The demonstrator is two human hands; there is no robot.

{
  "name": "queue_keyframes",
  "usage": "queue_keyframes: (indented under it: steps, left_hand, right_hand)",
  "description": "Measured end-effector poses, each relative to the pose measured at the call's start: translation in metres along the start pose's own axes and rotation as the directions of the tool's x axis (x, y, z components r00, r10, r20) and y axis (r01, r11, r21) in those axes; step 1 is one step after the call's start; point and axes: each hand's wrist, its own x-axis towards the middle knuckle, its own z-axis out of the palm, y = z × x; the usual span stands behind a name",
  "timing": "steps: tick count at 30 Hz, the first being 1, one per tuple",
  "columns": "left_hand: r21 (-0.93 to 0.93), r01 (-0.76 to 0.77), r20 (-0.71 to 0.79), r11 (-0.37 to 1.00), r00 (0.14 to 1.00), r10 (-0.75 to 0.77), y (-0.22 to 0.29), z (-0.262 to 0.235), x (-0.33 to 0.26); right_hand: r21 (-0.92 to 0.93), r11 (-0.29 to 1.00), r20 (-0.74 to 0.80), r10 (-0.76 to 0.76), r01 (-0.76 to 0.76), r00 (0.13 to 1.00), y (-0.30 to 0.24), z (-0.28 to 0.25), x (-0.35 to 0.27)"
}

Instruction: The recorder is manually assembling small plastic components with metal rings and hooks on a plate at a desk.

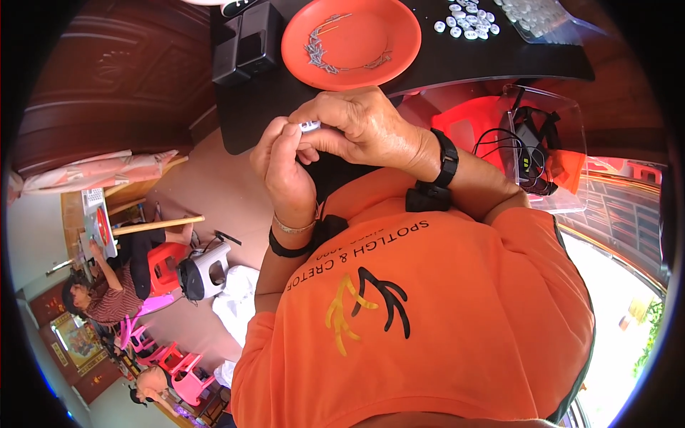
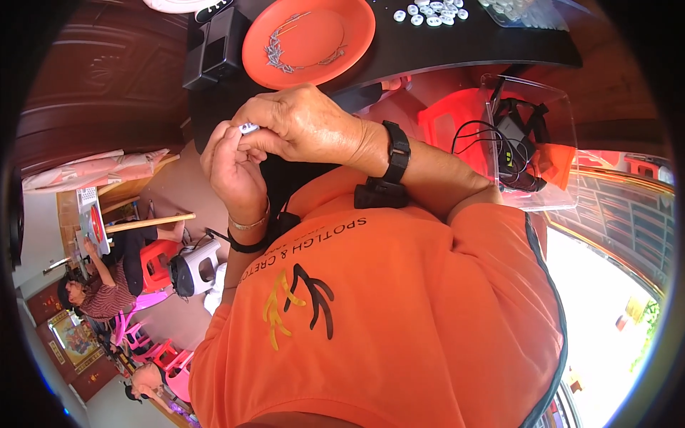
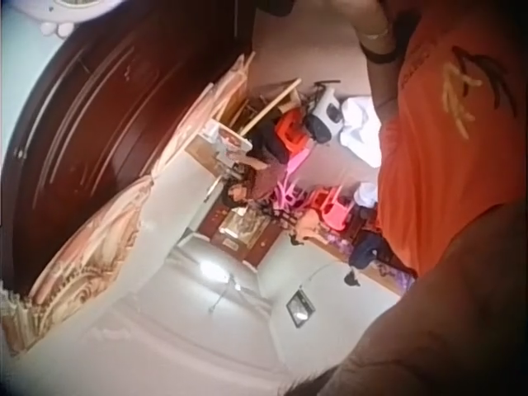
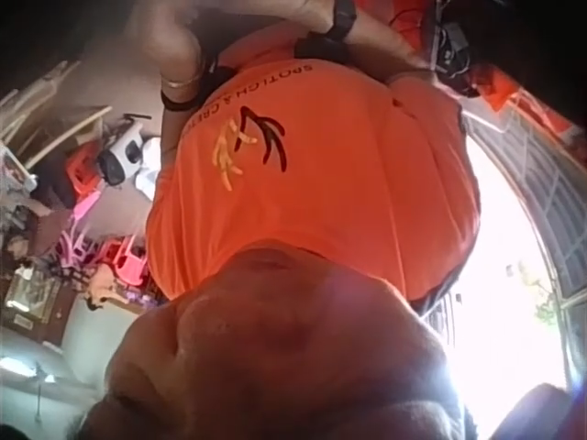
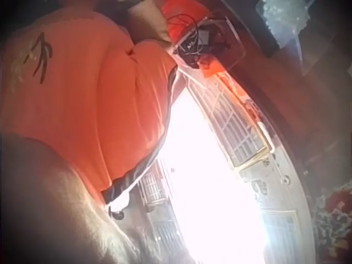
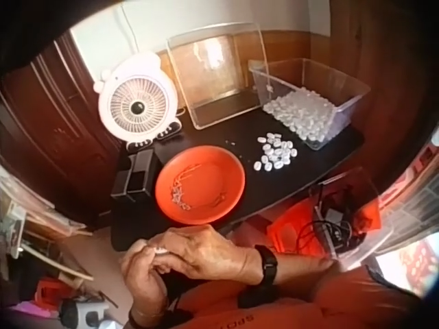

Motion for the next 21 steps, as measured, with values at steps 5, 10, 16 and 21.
queue_keyframes:
  steps: [5, 10, 16, 21]
  left_hand:
    - [-0.002, -0.029, -0.007, 1.000, 1.000, 0.029, 0.0022, 0.0032, -0.0024]
    - [-0.019, 0.009, 0.009, 1.000, 1.000, -0.009, -0.0007, 0.0025, -0.0053]
    - [-0.015, 0.071, -0.020, 0.997, 0.997, -0.071, 0.0011, 0.0033, -0.0019]
    - [-0.004, 0.070, 0.124, 0.998, 0.990, -0.069, -0.0045, -0.0029, -0.0008]
  right_hand:
    - [-0.043, 0.998, -0.019, -0.045, 0.045, 0.999, -0.0021, -0.0015, 0.0001]
    - [-0.069, 0.997, 0.038, -0.012, 0.014, 0.999, 0.0022, -0.0026, -0.0064]
    - [0.034, 0.991, -0.094, -0.130, 0.133, 0.987, 0.0048, -0.0014, -0.0015]
    - [0.079, 0.996, -0.084, -0.024, 0.031, 0.996, 0.0008, -0.0062, -0.0039]
